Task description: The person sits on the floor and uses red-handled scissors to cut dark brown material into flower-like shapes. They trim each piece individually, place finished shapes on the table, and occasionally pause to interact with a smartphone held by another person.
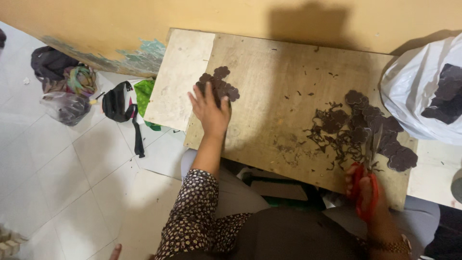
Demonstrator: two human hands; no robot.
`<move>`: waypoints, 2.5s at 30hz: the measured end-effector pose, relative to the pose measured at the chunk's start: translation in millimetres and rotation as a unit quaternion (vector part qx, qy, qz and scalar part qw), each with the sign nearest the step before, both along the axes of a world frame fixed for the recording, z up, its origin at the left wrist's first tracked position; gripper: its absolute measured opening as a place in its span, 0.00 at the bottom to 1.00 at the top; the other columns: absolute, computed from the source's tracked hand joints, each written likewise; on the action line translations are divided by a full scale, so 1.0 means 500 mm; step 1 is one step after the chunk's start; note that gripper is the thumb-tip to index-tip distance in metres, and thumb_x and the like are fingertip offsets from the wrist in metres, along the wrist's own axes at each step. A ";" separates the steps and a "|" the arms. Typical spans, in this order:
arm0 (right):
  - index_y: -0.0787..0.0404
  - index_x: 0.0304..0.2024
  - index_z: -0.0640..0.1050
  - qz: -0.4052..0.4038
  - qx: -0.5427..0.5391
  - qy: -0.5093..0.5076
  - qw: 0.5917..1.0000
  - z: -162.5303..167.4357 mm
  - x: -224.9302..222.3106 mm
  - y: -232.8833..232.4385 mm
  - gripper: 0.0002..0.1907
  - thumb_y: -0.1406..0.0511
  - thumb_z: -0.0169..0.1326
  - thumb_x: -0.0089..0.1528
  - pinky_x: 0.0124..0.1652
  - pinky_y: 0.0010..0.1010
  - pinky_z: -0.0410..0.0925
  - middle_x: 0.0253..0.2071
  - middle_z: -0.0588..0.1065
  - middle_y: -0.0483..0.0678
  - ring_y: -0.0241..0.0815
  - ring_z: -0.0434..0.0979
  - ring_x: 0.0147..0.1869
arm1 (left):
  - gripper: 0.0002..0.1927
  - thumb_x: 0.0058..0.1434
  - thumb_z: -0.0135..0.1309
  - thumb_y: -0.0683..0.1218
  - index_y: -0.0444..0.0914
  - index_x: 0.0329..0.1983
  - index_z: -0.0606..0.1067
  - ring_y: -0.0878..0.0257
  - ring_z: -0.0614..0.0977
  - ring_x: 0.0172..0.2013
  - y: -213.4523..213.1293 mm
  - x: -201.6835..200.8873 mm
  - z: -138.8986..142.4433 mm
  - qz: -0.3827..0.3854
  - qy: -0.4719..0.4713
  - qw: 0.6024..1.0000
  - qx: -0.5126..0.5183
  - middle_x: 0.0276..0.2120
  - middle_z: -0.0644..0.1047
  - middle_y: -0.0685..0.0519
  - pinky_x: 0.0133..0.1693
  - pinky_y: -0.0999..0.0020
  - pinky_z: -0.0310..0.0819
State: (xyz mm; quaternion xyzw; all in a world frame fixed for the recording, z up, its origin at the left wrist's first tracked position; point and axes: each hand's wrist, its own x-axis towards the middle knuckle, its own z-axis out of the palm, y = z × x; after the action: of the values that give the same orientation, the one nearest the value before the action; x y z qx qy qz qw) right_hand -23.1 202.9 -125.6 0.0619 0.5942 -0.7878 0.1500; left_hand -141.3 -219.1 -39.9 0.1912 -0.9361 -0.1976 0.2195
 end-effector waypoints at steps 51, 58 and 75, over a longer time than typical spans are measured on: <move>0.60 0.43 0.69 -0.046 -0.097 0.082 0.991 0.065 0.032 -0.013 0.20 0.51 0.46 0.76 0.35 0.32 0.61 0.34 0.67 0.48 0.39 0.64 0.35 | 0.29 0.64 0.55 0.61 0.44 0.64 0.71 0.41 0.54 0.75 0.374 0.147 -0.074 -0.265 0.065 0.961 0.036 0.69 0.66 0.44 0.74 0.40 0.44; 0.59 0.39 0.67 -0.049 -0.060 0.057 0.995 0.071 0.040 -0.021 0.20 0.50 0.45 0.76 0.34 0.32 0.61 0.32 0.64 0.46 0.40 0.63 0.34 | 0.28 0.62 0.56 0.60 0.44 0.63 0.72 0.43 0.54 0.75 0.365 0.158 -0.050 -0.260 0.052 0.964 0.029 0.68 0.67 0.46 0.73 0.39 0.45; 0.60 0.43 0.69 -0.051 -0.002 0.069 0.996 0.066 0.023 -0.025 0.15 0.55 0.46 0.76 0.40 0.31 0.64 0.37 0.68 0.47 0.39 0.67 0.39 | 0.19 0.64 0.52 0.46 0.42 0.60 0.74 0.42 0.59 0.74 0.363 0.145 -0.062 -0.283 0.105 0.951 0.062 0.65 0.70 0.46 0.75 0.45 0.50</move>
State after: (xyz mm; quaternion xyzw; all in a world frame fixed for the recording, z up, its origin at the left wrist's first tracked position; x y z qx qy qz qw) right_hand -11.5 190.4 -92.7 0.0369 0.5975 -0.7981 0.0684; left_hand -68.6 -37.8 -70.9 -0.0900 -0.9092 -0.3283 0.2397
